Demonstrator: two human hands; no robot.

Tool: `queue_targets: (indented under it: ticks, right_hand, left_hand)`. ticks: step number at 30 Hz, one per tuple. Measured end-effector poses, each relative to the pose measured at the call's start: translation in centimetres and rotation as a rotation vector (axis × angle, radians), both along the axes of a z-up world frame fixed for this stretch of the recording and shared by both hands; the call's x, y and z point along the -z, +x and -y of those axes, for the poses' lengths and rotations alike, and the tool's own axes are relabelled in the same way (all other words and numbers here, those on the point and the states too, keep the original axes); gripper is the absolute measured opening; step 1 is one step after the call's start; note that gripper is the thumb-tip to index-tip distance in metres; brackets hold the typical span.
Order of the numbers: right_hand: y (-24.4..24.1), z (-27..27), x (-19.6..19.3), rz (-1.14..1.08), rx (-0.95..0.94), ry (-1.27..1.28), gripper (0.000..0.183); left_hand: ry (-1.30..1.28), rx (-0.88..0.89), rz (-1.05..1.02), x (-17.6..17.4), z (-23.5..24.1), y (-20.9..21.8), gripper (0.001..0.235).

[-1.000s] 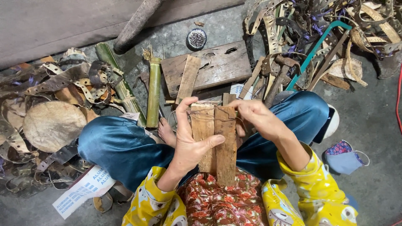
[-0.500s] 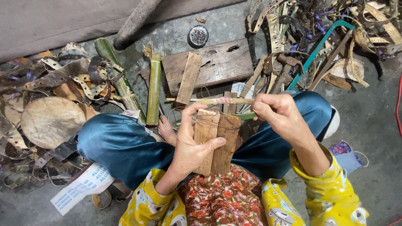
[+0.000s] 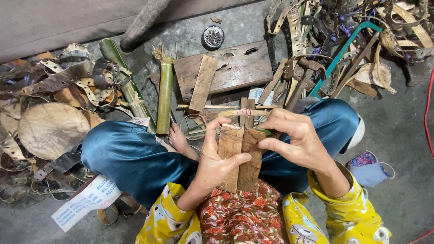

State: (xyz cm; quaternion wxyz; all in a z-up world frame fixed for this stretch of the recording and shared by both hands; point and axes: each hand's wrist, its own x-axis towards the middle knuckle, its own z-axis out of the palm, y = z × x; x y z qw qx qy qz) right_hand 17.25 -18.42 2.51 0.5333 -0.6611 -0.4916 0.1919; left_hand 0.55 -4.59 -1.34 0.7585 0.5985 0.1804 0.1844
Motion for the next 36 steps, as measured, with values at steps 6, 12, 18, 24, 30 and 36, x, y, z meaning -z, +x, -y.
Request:
queue_targets:
  ticks: [6, 12, 18, 24, 30, 36]
  right_hand:
    - [0.7, -1.0, 0.7, -0.128, -0.043, -0.013, 0.015]
    - [1.0, -1.7, 0.4, -0.170, -0.132, -0.002, 0.016]
    - [1.9, -2.1, 0.8, -0.218, -0.052, 0.029, 0.015]
    - [0.2, -4.1, 0.0, -0.090, -0.166, -0.032, 0.026]
    - [0.1, -4.5, -0.9, -0.163, -0.174, 0.010, 0.016]
    - [2.2, -3.6, -0.2, -0.161, -0.177, -0.045, 0.017]
  left_hand:
    - [-0.025, -0.021, 0.006, -1.3, -0.2, 0.2, 0.083]
    - [0.017, 0.038, -0.002, -2.6, -1.9, 0.3, 0.104]
    - [0.738, -0.337, -0.187, -2.7, -3.9, -0.4, 0.093]
    - [1.278, 0.182, -0.009, -6.4, -7.2, 2.4, 0.066]
    - [0.680, 0.670, -0.161, -8.4, -9.6, 4.1, 0.025]
    - [0.517, 0.653, -0.141, -6.9, -9.6, 4.1, 0.020]
